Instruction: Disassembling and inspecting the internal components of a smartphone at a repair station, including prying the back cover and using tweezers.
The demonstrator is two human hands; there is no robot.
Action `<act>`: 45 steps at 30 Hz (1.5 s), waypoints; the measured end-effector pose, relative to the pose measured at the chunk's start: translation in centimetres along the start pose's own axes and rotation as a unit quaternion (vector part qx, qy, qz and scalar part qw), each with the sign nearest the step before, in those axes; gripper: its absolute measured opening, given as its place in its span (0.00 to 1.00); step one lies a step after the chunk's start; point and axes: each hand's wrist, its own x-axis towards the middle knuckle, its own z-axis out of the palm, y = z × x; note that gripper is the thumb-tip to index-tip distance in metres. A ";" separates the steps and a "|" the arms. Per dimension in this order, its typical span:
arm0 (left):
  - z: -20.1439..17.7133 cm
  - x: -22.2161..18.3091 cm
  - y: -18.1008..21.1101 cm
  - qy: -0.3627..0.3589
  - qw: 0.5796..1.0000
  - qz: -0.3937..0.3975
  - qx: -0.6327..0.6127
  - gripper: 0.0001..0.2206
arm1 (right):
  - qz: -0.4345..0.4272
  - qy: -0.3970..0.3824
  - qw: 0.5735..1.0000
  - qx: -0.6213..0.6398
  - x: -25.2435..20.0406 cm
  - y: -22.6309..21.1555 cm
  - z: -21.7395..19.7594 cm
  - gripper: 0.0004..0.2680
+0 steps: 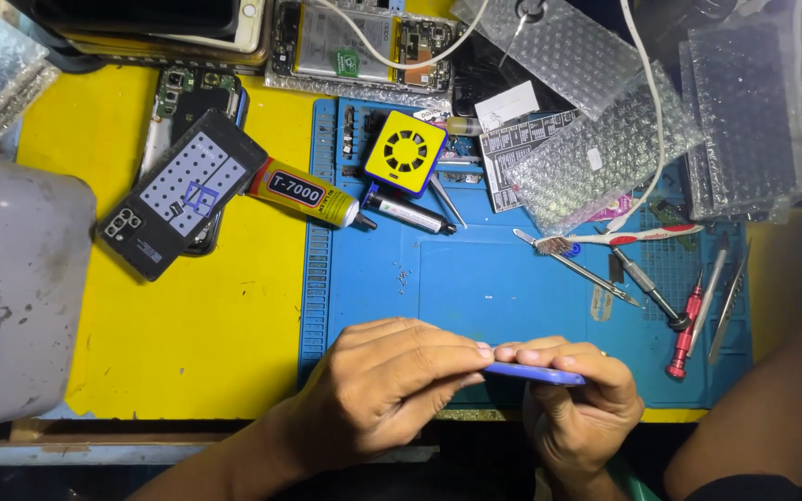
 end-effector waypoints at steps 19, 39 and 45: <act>-0.5 -3.4 -0.1 0.123 0.990 -0.050 -0.043 0.07 | -0.058 -0.128 0.984 -0.107 2.9 -1.4 5.0 0.08; -5.2 0.1 3.0 -0.088 0.989 0.004 0.122 0.10 | -0.190 -0.312 0.898 -0.244 5.9 -4.0 7.2 0.09; -4.7 -0.3 2.8 -0.064 0.989 -0.004 0.130 0.10 | -0.194 -0.308 0.898 -0.248 6.1 -3.8 7.3 0.09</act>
